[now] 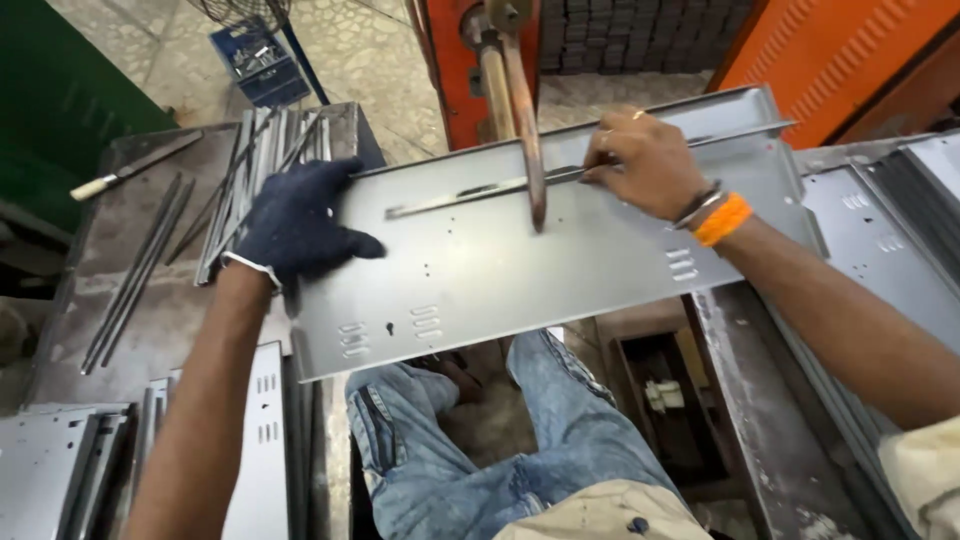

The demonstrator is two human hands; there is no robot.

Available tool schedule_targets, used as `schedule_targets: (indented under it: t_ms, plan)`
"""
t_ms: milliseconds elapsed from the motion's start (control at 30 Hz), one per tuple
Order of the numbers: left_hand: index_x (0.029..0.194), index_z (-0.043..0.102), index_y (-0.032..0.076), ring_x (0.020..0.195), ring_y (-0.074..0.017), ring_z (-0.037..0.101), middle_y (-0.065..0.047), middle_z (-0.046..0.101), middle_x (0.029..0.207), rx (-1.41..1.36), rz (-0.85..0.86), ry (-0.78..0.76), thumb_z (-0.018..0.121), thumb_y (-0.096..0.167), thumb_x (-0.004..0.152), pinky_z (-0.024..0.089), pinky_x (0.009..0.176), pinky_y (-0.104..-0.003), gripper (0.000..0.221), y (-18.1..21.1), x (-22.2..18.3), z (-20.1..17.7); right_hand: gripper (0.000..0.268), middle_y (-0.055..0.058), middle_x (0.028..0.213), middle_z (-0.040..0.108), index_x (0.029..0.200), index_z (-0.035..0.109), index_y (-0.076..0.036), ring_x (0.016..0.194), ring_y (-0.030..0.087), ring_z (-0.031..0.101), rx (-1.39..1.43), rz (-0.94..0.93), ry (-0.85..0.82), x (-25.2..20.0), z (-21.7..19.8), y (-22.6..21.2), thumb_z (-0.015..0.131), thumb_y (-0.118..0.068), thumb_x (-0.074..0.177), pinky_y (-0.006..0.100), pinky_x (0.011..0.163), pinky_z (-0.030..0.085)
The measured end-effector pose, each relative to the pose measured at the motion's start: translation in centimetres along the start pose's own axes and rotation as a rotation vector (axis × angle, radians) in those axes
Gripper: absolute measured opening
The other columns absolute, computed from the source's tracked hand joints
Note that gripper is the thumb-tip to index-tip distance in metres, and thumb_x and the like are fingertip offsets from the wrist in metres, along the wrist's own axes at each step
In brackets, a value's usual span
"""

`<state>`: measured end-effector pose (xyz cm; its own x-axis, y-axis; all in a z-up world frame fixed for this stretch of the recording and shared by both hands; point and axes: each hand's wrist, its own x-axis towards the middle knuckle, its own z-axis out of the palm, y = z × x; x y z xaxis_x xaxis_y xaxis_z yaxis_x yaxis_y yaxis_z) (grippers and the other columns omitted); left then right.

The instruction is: Spot welding metal strips onto a metal panel using a stationary welding machine.

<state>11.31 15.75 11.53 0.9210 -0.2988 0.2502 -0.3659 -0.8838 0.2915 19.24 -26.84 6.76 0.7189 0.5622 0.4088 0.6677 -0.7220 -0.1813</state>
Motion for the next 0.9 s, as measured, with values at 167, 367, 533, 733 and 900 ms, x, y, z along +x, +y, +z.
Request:
schedule_targets:
  t_ms: [167, 367, 533, 733, 900]
  plan:
    - [0.129, 0.069, 0.008, 0.104, -0.0392, 0.069, -0.019, 0.074, 0.114, 0.004, 0.108, 0.083, 0.089, 0.048, 0.07, 0.054, 0.088, -0.048, 0.073, -2.1, 0.1, 1.3, 0.023, 0.008, 0.102, 0.068, 0.091, 0.073, -0.009, 0.102, 0.025, 0.062, -0.198, -0.107, 0.219, 3.6, 1.7, -1.4, 0.083, -0.026, 0.079, 0.042, 0.088, 0.049]
    - [0.116, 0.078, 0.012, 0.092, -0.0373, 0.071, -0.016, 0.075, 0.099, -0.044, 0.099, 0.195, 0.071, 0.027, 0.096, 0.055, 0.081, -0.046, 0.026, -4.2, 1.7, 3.3, 0.034, 0.01, 0.087, 0.07, 0.098, 0.072, -0.006, 0.079, 0.026, 0.064, -0.003, 0.117, 0.083, 4.8, 3.1, 1.2, 0.077, -0.039, 0.091, 0.044, 0.072, 0.049]
    - [0.119, 0.075, 0.007, 0.097, -0.038, 0.07, -0.019, 0.074, 0.107, -0.089, 0.203, 0.381, 0.069, 0.018, 0.098, 0.055, 0.085, -0.046, 0.025, -7.4, 0.8, 2.3, 0.031, 0.012, 0.079, 0.071, 0.1, 0.077, -0.01, 0.068, 0.028, 0.065, -0.095, 0.118, -0.041, 4.0, 4.8, 3.7, 0.068, -0.039, 0.103, 0.046, 0.065, 0.048]
    - [0.115, 0.071, 0.001, 0.09, -0.0139, 0.066, -0.01, 0.073, 0.1, -0.617, -0.256, 0.695, 0.063, 0.015, 0.107, 0.054, 0.084, -0.032, 0.019, -17.8, -5.9, 8.8, 0.031, 0.018, 0.073, 0.066, 0.103, 0.077, -0.008, 0.067, 0.037, 0.064, -0.117, 0.183, 0.024, 0.5, 4.0, 1.7, 0.065, -0.035, 0.108, 0.049, 0.065, 0.047]
    - [0.11, 0.073, 0.003, 0.076, -0.0218, 0.071, -0.013, 0.075, 0.088, -0.598, -0.687, 0.403, 0.067, 0.022, 0.092, 0.056, 0.071, -0.036, 0.027, -22.9, -12.5, 19.7, 0.034, 0.02, 0.072, 0.064, 0.108, 0.073, -0.003, 0.072, 0.038, 0.066, -0.191, 0.258, 0.107, -3.4, 5.2, 1.4, 0.065, -0.034, 0.12, 0.05, 0.072, 0.049]
